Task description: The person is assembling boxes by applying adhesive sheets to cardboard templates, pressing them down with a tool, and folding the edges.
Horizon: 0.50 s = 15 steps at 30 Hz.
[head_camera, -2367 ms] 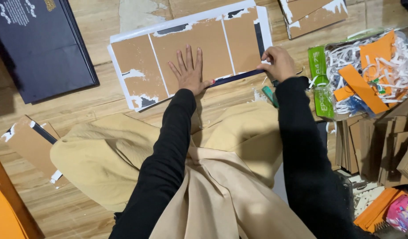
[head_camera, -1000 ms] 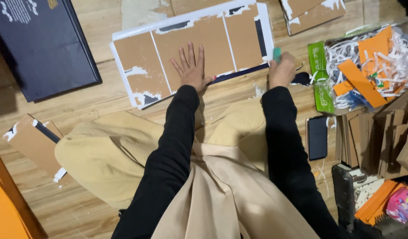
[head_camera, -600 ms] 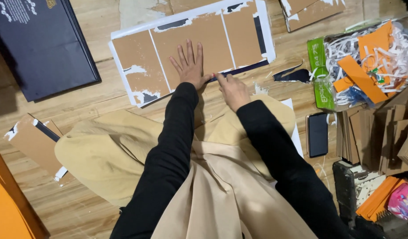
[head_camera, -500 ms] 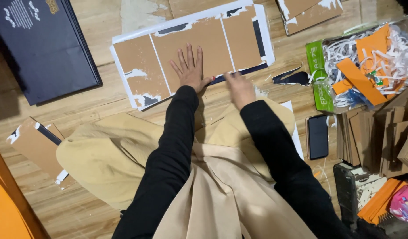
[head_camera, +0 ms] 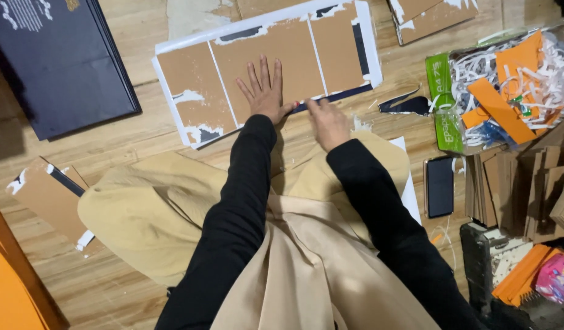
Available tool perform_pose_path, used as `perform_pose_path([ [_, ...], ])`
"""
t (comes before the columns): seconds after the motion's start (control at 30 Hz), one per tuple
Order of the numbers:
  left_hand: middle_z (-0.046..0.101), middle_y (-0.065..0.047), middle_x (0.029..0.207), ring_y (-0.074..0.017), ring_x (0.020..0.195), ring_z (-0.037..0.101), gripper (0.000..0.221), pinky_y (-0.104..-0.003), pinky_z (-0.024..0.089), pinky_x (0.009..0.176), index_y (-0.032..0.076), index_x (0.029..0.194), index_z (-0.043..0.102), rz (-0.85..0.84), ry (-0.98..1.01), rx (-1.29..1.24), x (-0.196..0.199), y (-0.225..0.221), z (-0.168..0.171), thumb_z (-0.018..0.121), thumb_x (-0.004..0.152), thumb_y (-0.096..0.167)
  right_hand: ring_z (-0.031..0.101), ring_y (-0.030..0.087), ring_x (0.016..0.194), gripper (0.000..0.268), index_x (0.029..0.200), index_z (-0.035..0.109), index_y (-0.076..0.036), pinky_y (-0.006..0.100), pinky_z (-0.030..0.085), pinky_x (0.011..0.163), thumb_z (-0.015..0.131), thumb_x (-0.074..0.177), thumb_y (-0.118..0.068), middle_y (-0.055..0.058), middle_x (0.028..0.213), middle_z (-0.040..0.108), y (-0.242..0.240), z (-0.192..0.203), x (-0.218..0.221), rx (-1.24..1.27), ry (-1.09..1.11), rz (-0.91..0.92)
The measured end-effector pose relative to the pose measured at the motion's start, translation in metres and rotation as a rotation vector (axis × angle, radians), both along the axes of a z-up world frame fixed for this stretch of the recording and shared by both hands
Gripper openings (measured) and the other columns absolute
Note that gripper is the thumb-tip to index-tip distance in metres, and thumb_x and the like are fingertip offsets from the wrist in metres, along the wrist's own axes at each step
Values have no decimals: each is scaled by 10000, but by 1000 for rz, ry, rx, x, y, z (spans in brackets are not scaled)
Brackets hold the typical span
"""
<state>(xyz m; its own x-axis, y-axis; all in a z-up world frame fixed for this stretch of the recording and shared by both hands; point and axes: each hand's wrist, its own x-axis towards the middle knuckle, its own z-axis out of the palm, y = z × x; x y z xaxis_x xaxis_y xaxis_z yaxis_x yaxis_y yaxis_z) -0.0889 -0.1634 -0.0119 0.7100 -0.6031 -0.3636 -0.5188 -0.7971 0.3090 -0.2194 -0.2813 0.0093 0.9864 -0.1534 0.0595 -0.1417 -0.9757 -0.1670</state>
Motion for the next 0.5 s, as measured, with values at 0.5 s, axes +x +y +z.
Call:
perform_pose_path([
  [0.5,-227,-139,1440,-410,1309,-210,1052,-683,-94,970,173,1446,-92,-19,-29,19,0,-1,-3,632,823,614,558,359,775,372,1165,458,-76,469,448,604,550,805,-83,157,916,540,3,-9,-2,149,88,-126],
])
